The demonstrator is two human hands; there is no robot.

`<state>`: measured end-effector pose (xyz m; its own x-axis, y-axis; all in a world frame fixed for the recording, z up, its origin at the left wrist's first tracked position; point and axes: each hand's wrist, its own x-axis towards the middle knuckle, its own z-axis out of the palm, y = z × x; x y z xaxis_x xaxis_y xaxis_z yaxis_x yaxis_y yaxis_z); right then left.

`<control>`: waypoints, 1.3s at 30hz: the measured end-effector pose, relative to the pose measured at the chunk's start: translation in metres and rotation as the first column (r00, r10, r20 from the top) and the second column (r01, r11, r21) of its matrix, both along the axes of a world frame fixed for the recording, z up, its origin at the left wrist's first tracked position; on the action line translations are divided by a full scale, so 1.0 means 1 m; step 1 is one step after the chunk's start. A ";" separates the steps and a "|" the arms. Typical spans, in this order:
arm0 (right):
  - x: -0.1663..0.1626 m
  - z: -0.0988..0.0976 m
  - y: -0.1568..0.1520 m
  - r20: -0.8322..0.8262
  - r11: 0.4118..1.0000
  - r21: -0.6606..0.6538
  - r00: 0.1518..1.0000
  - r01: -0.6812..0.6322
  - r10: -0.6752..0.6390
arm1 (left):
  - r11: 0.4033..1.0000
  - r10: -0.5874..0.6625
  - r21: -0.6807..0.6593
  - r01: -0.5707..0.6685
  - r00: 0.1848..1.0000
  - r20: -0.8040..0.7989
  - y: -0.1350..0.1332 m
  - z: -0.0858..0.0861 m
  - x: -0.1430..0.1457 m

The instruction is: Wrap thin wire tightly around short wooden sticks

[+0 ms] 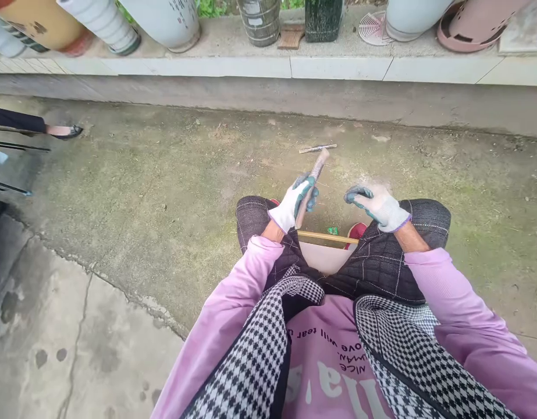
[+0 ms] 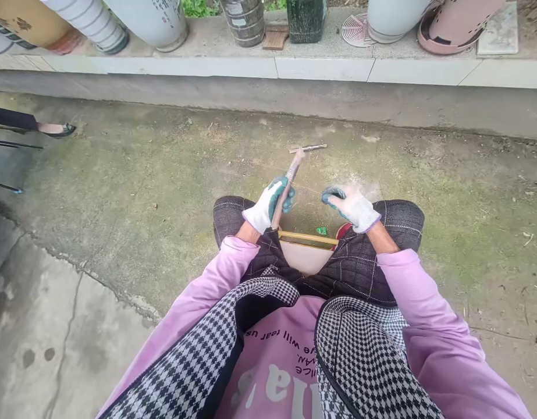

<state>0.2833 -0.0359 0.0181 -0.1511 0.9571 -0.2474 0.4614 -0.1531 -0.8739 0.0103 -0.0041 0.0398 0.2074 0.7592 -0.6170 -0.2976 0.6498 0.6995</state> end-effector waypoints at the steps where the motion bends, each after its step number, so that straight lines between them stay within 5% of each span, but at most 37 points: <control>1: -0.007 -0.004 -0.002 -0.009 1.000 -0.012 1.000 -0.004 0.004 | 1.000 0.026 -0.004 -0.026 1.000 0.013 -0.002 0.003 -0.001; 9: -0.030 -0.018 0.004 -0.360 0.996 -0.066 0.929 0.066 -0.085 | 0.993 0.090 -0.080 -0.084 0.993 0.076 0.013 0.005 -0.011; 13: -0.030 -0.024 0.009 -0.330 0.972 -0.163 0.919 0.167 -0.213 | 0.988 0.138 -0.084 -0.128 0.984 0.116 0.020 0.000 -0.015; 16: -0.030 -0.026 0.012 -0.196 0.955 -0.184 0.943 0.233 -0.268 | 1.000 -0.009 -0.029 0.011 0.999 0.052 0.014 0.003 -0.015; 20: -0.023 -0.017 0.028 0.088 0.967 -0.201 0.986 0.155 -0.139 | 0.954 -0.200 0.188 0.232 0.964 -0.175 -0.003 0.016 -0.012; 23: -0.011 -0.007 0.046 0.139 0.967 -0.208 0.983 0.146 -0.118 | 0.826 -0.326 0.292 0.482 0.831 -0.450 -0.014 0.018 -0.006; 26: -0.003 0.000 0.053 0.061 0.968 -0.184 0.985 0.168 -0.159 | 0.728 -0.344 0.256 0.636 0.662 -0.666 -0.018 0.007 -0.001; 30: -0.022 -0.003 0.036 -0.085 0.964 -0.242 0.987 0.110 -0.134 | 0.835 -0.251 0.157 0.527 0.620 -0.743 -0.001 -0.018 -0.002; 33: -0.046 -0.010 0.020 -0.178 0.961 -0.275 0.983 -0.011 -0.040 | 0.922 -0.145 0.179 0.344 0.733 -0.664 0.018 -0.028 -0.007; 39: -0.057 -0.020 0.017 -0.144 0.949 -0.312 0.990 -0.035 -0.010 | 0.955 -0.245 0.057 0.292 0.880 -0.406 0.017 0.002 -0.024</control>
